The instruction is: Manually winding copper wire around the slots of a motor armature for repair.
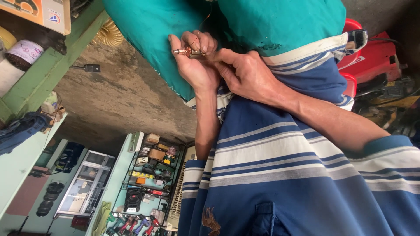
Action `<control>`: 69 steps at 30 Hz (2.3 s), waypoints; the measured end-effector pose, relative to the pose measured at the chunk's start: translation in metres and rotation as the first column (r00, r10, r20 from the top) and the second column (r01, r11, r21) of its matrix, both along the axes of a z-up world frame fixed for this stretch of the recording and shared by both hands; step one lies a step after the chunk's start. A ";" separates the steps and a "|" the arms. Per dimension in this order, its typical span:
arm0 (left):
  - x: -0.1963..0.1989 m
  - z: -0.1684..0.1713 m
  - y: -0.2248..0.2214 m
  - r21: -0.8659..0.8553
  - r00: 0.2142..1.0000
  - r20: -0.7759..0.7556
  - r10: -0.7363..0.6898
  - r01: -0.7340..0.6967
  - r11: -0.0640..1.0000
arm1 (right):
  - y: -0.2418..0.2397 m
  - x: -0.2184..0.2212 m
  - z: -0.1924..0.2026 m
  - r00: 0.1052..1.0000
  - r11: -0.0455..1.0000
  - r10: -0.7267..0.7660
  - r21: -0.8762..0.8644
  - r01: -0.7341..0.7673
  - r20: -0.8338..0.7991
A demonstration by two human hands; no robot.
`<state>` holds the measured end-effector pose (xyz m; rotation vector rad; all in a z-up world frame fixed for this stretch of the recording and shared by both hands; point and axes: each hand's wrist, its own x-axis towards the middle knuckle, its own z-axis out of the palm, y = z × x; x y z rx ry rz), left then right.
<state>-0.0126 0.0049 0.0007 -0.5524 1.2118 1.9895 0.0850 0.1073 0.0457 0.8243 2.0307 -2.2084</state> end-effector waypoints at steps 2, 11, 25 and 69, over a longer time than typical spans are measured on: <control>0.002 0.002 0.001 -0.021 1.000 0.011 0.017 -0.017 1.000 | -0.001 0.001 -0.001 1.000 1.000 -0.004 -0.012 0.004 0.008; 0.002 -0.004 0.001 -0.087 0.997 0.032 0.065 -0.062 0.994 | -0.011 0.001 -0.010 0.999 1.000 -0.027 0.009 0.027 0.031; -0.004 0.001 -0.035 0.355 0.998 0.033 -0.053 0.038 0.934 | 0.021 0.022 0.003 0.988 0.849 -0.053 -0.514 0.121 0.145; 0.015 0.006 -0.003 0.442 0.989 -0.137 -0.064 0.119 0.889 | 0.009 0.013 0.008 0.999 0.997 0.003 0.082 -0.006 0.041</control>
